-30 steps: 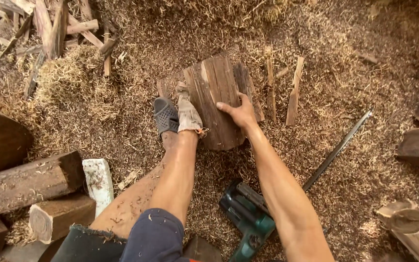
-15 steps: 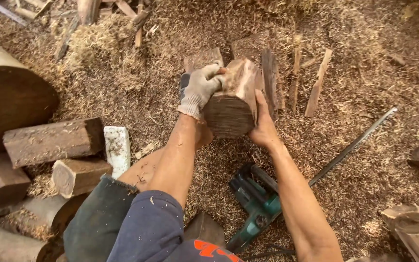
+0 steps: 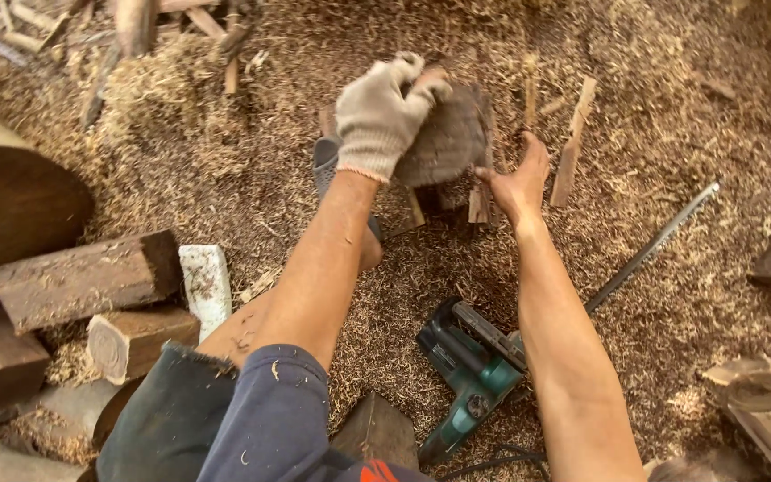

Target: Sawing a piece of wood log using a handheld chainsaw.

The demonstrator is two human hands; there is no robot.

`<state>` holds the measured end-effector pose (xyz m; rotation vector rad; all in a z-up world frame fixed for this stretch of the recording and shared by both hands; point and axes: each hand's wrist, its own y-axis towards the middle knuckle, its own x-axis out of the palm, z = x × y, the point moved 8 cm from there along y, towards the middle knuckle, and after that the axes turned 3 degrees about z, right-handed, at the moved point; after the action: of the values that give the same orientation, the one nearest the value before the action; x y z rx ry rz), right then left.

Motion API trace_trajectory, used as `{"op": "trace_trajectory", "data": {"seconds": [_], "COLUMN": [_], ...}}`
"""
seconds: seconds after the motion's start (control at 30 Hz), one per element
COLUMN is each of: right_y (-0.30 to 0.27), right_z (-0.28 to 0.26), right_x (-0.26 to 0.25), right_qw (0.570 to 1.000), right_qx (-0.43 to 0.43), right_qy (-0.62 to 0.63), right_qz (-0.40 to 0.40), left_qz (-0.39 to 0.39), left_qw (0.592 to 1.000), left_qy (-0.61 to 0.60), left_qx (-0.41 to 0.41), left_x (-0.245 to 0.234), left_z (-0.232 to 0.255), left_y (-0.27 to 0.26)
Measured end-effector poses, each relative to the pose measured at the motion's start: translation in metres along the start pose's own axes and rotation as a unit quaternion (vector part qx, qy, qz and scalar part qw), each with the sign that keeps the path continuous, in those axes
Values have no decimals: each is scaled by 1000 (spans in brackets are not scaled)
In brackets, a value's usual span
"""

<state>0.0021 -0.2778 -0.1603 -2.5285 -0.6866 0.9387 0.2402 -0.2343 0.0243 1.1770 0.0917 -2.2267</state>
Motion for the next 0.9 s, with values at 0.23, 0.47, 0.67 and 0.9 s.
{"op": "trace_trajectory", "data": {"seconds": [0.23, 0.47, 0.67, 0.9], "right_y": [27, 69, 81, 96], "right_z": [22, 91, 101, 112], "right_x": [22, 8, -37, -20], "right_qw": [988, 987, 975, 971], "right_qx": [93, 151, 216, 210], "right_qy": [-125, -52, 1, -27], "right_qz": [14, 0, 49, 109], "left_qz": [-60, -61, -40, -61], "left_qw": [992, 990, 992, 992], "left_qy": [106, 120, 115, 109], "left_qx": [-22, -48, -31, -29], "left_x": [21, 17, 10, 21], "left_z": [3, -8, 7, -7], "left_y": [40, 36, 40, 42]}}
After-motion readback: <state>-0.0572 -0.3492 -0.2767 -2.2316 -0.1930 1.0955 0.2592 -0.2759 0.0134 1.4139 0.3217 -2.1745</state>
